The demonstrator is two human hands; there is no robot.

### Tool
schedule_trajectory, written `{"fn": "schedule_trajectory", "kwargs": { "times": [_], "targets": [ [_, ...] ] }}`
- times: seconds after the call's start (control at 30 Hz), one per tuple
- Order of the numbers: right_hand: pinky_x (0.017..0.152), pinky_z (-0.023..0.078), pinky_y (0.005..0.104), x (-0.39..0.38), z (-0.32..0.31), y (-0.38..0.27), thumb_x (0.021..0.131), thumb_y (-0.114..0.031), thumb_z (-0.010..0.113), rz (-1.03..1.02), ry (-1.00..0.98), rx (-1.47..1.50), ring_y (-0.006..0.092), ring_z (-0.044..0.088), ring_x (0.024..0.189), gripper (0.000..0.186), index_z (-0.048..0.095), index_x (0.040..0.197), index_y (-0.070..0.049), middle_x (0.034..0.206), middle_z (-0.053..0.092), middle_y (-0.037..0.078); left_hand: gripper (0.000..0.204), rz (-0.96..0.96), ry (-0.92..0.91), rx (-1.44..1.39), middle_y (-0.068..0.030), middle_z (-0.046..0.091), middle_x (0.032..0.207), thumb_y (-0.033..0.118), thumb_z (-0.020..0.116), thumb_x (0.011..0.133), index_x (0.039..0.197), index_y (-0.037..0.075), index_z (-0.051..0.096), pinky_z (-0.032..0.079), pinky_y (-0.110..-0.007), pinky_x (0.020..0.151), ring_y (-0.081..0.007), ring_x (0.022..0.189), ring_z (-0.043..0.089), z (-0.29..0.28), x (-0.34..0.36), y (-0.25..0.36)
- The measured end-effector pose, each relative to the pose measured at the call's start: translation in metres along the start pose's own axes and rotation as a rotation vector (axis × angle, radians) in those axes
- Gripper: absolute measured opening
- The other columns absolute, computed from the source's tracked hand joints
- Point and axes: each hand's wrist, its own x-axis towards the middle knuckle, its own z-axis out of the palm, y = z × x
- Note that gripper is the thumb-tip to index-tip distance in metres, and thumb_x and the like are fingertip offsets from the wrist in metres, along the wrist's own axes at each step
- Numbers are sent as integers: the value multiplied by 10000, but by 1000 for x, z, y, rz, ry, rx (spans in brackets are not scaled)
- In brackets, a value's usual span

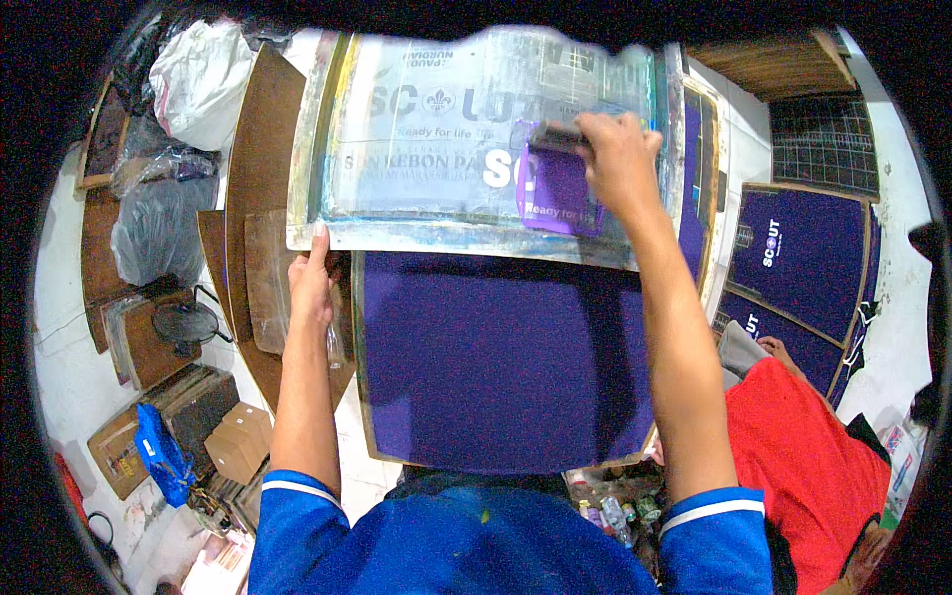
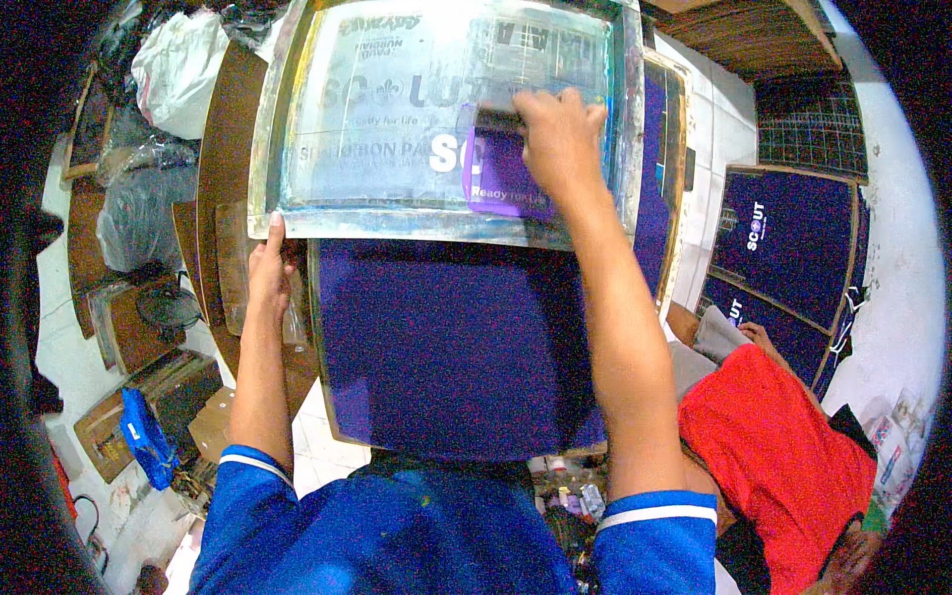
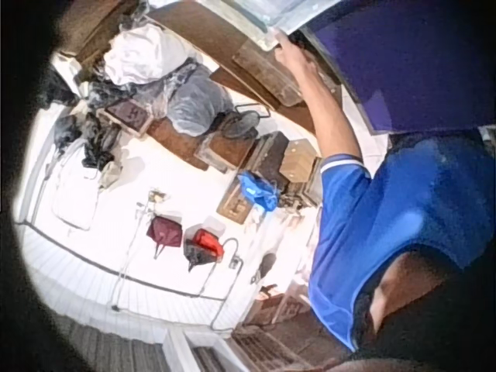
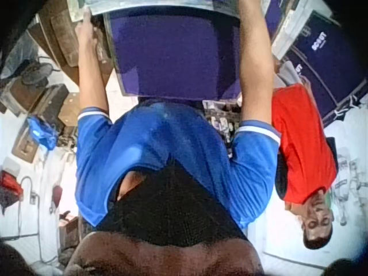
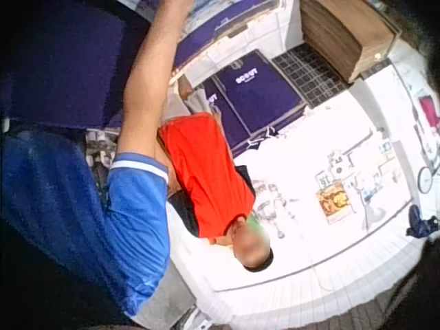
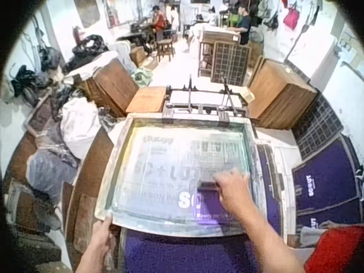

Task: The person performs screen printing on a purple t-shirt using a squeegee and purple ink. They repeatedly pull ink across the screen, lift the frame, and reload ink. After finishing, they clean the squeegee, cap the ink, and move a wooden stool.

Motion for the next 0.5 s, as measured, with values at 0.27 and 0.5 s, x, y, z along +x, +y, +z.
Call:
{"fn": "schedule_trajectory", "kwargs": {
  "times": [0.27, 0.5],
  "targets": [
    [873, 368, 455, -109, -11, -53, 819, -50, 618, -23, 124, 35, 242, 564, 1006, 257, 664, 1053, -146, 1029, 661, 6, 467, 18, -150, -260, -4, 696, 1103, 449, 739, 943, 1210, 79, 638, 476, -329, 826, -149, 940, 622, 2, 8, -11],
    [982, 338, 459, -106, -64, -57, 821, -140, 764, 101, 266, 86, 294, 548, 1149, 451, 641, 1256, -135, 1185, 644, 70, 415, 158, -63, -267, -11, 685, 1168, 450, 620, 1008, 1298, 152, 626, 462, -320, 892, -160, 1011, 615, 1, -37, 39]
  ]
}}
